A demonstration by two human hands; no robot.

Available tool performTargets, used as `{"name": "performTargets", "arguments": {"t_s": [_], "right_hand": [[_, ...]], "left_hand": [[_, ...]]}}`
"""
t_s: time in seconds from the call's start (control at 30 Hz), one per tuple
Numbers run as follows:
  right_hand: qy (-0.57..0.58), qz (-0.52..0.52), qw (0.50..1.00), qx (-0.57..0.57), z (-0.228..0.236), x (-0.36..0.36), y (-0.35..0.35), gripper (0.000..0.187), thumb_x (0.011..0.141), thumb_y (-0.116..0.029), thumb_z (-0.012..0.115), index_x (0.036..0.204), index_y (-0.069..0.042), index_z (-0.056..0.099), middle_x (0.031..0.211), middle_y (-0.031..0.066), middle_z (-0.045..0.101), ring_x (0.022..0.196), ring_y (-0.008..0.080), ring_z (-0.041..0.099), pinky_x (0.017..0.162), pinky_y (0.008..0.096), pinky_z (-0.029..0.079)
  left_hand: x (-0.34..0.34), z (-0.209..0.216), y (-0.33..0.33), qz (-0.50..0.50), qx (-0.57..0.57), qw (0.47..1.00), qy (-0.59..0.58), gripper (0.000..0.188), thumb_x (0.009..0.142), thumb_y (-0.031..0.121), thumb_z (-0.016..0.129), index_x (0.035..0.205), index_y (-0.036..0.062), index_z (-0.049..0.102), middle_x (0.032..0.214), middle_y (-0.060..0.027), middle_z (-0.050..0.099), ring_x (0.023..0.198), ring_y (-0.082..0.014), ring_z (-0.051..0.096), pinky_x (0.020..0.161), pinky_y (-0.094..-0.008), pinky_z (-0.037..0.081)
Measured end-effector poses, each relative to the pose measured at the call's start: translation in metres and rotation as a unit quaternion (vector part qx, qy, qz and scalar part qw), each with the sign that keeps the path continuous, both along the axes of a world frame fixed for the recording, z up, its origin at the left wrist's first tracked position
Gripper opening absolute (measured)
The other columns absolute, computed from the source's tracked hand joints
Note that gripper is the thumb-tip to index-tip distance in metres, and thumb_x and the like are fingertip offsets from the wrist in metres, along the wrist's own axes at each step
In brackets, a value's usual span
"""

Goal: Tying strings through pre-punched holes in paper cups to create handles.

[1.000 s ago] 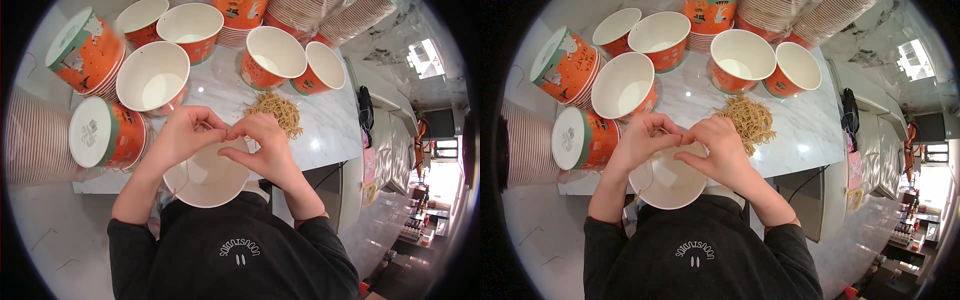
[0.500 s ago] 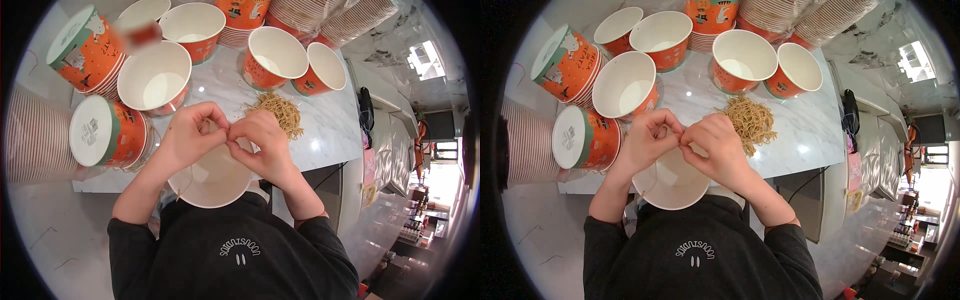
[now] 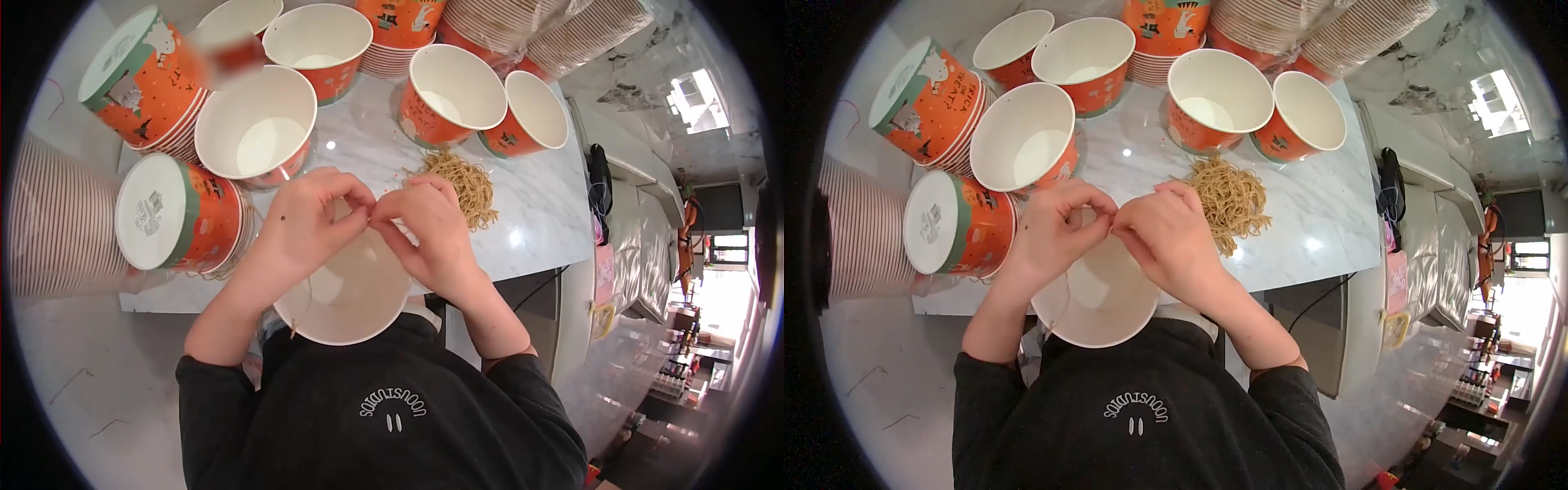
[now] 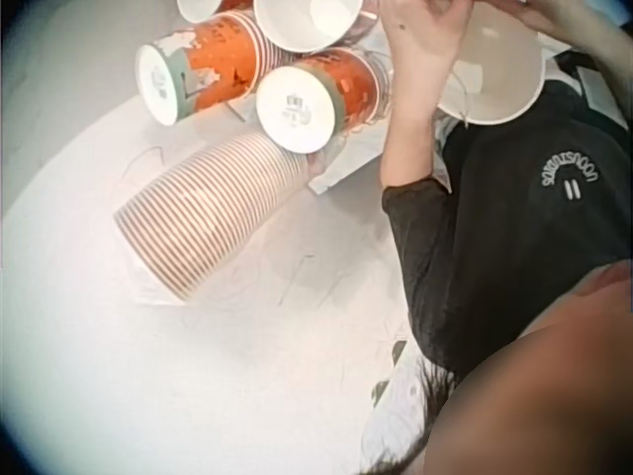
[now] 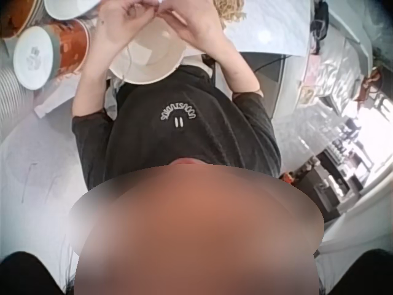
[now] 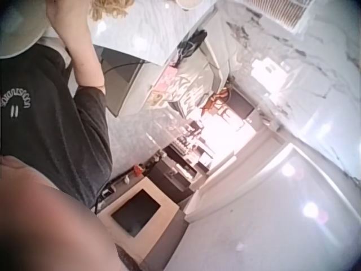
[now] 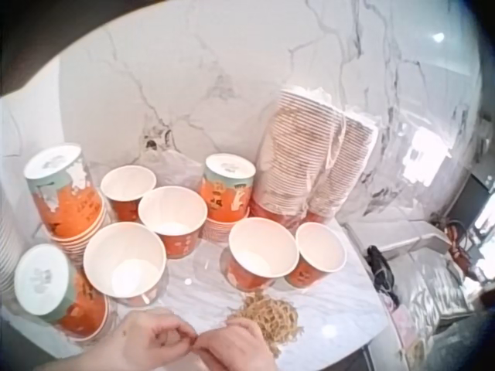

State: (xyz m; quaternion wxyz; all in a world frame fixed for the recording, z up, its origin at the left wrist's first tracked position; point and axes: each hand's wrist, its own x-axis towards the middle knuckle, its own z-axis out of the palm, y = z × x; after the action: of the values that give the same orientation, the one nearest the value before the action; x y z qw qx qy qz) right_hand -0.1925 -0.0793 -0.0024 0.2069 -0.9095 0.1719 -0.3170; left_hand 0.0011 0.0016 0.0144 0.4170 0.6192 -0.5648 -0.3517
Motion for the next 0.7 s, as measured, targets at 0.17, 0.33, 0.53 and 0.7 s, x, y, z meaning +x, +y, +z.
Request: {"name": "performTargets", "arguments": {"t_s": [0.17,0.33,0.53,0.7], "right_hand": [[-0.054,-0.031,0.958,0.281,-0.004,-0.002,0.001,0.014,0.089,-0.002,0.075,0.101,-0.006,0.067,0.094,0.0039,0.069,0.089,0.0201,0.066,0.090,0.0334,0.050],[-0.185,0.006,0.827,0.531,0.001,0.000,0.001,0.010,0.095,-0.004,0.073,0.100,-0.002,0.065,0.097,0.0005,0.069,0.093,0.0077,0.062,0.085,0.0252,0.049],[-0.180,-0.040,0.835,0.518,-0.006,0.001,0.004,0.010,0.095,-0.005,0.073,0.099,-0.001,0.066,0.094,0.0008,0.068,0.090,0.0070,0.060,0.083,0.0239,0.049],[-0.159,-0.059,0.886,0.431,-0.002,0.002,0.009,0.009,0.094,-0.006,0.074,0.098,-0.001,0.067,0.092,0.0001,0.068,0.089,0.0080,0.060,0.083,0.0258,0.049]], "left_hand": [[-0.011,-0.005,0.001,0.051,-0.080,0.995,0.018,0.014,0.083,0.001,0.075,0.097,0.0047,0.074,0.082,0.0006,0.063,0.054,-0.0031,0.036,0.052,-0.0235,0.030],[-0.017,0.003,0.005,0.057,-0.094,0.994,0.000,0.013,0.087,0.004,0.073,0.100,0.0046,0.074,0.082,-0.0029,0.065,0.055,-0.0086,0.045,0.053,-0.0264,0.036],[-0.020,0.004,0.006,0.063,-0.098,0.993,0.003,0.015,0.087,0.002,0.072,0.102,0.0058,0.075,0.084,-0.0038,0.066,0.057,-0.0098,0.048,0.054,-0.0273,0.039],[-0.021,0.002,0.006,0.066,-0.126,0.990,-0.024,0.018,0.087,0.001,0.073,0.103,0.0063,0.075,0.086,-0.0048,0.068,0.058,-0.0120,0.052,0.054,-0.0279,0.041]]}}
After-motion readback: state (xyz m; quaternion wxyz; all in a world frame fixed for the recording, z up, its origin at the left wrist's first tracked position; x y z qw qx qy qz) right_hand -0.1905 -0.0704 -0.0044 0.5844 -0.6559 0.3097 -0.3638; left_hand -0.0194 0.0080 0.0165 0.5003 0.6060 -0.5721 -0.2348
